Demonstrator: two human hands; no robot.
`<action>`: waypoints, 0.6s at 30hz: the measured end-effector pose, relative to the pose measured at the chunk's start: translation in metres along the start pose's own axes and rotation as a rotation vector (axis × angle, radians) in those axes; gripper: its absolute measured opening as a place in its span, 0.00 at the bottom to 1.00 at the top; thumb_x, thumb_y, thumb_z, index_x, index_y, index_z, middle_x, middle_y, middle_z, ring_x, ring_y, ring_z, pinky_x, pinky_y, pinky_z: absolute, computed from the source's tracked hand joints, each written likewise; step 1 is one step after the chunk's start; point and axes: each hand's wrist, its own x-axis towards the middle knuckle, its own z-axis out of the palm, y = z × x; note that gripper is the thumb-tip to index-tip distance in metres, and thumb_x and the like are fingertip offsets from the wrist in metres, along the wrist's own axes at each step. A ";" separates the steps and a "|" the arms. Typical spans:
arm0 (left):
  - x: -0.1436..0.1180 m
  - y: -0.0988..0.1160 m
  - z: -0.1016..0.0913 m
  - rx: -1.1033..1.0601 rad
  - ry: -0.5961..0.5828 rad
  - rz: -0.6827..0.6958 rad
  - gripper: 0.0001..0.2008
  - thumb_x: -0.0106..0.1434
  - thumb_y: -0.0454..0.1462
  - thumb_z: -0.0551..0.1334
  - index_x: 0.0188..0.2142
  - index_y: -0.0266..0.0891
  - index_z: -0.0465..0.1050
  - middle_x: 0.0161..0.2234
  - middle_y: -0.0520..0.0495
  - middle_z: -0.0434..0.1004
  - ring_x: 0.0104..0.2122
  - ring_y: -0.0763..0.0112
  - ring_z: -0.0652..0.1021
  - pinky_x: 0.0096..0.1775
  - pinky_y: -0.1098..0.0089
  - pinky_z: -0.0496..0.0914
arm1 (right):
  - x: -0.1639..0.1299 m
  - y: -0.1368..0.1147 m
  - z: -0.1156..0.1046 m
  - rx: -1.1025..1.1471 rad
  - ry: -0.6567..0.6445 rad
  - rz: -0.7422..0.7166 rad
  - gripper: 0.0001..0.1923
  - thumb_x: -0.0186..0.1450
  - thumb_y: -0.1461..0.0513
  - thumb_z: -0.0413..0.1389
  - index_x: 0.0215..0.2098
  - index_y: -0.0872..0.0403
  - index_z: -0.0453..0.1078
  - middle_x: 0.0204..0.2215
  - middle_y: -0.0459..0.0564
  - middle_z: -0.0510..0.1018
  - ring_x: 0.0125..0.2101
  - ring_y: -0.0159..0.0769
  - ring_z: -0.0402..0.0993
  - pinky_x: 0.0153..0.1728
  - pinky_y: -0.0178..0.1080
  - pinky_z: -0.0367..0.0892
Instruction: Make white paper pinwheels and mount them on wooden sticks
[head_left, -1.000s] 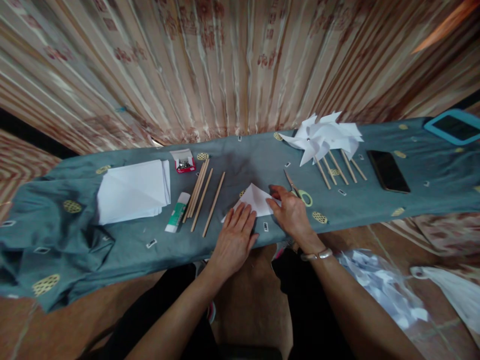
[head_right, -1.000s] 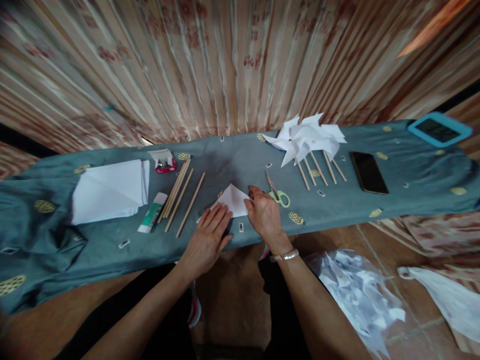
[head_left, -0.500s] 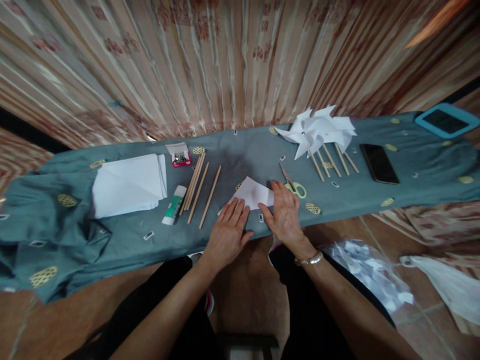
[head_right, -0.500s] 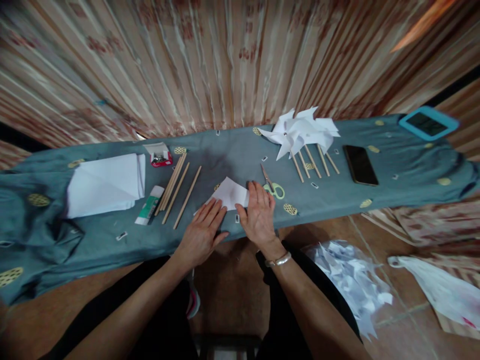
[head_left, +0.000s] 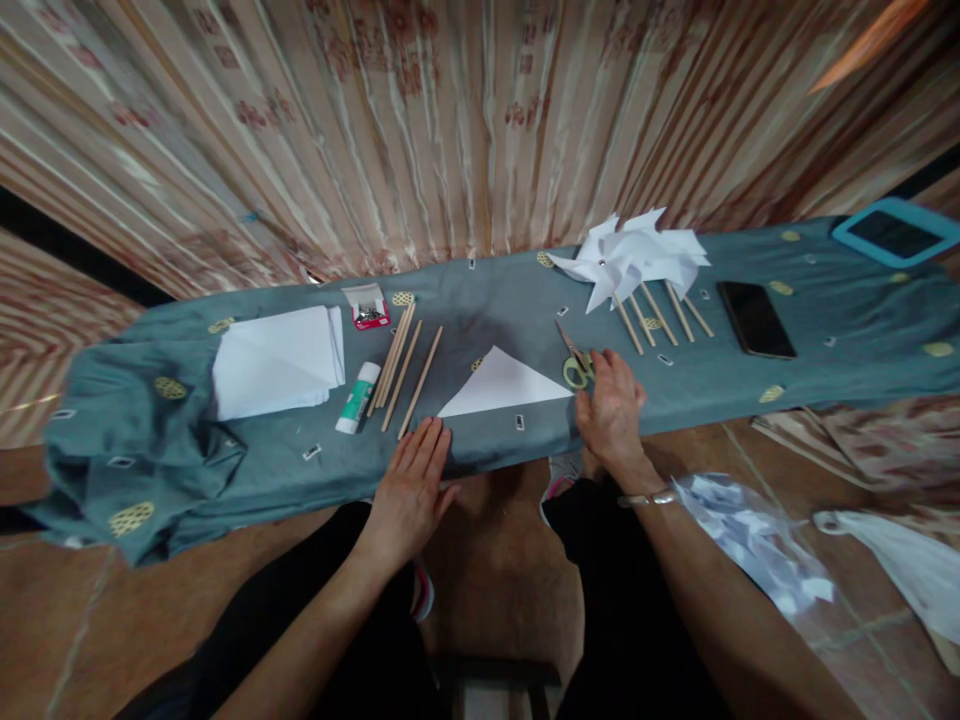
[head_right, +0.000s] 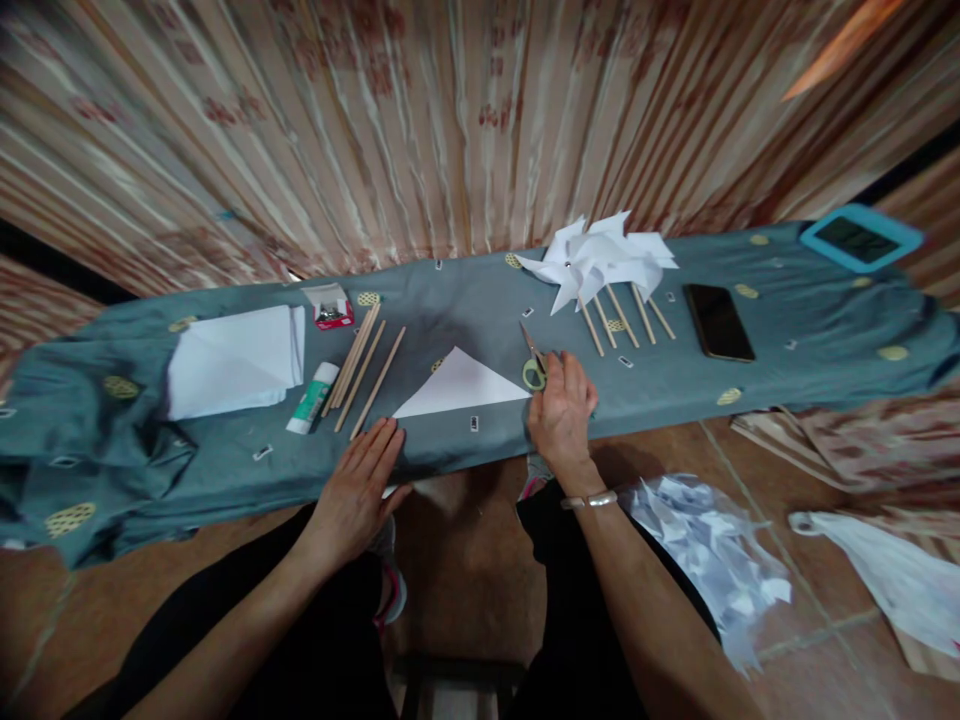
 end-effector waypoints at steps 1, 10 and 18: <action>-0.001 0.001 0.000 -0.010 0.005 -0.011 0.31 0.64 0.38 0.60 0.63 0.30 0.54 0.63 0.29 0.60 0.64 0.49 0.61 0.61 0.48 0.61 | 0.001 0.001 -0.001 0.022 0.012 -0.011 0.27 0.64 0.66 0.45 0.62 0.60 0.57 0.61 0.67 0.63 0.62 0.53 0.57 0.57 0.59 0.56; 0.006 0.004 0.000 -0.145 0.120 -0.125 0.27 0.67 0.38 0.56 0.64 0.38 0.53 0.59 0.34 0.66 0.59 0.53 0.67 0.57 0.50 0.65 | 0.007 -0.025 -0.003 0.126 -0.147 -0.249 0.26 0.70 0.56 0.46 0.61 0.62 0.58 0.55 0.66 0.72 0.55 0.51 0.68 0.54 0.54 0.63; 0.028 0.009 0.002 -0.187 0.179 -0.094 0.31 0.67 0.39 0.56 0.66 0.38 0.47 0.60 0.32 0.63 0.60 0.53 0.66 0.57 0.52 0.64 | 0.011 -0.031 -0.004 0.291 -0.138 -0.108 0.23 0.65 0.59 0.51 0.58 0.58 0.63 0.39 0.55 0.81 0.39 0.45 0.77 0.45 0.47 0.70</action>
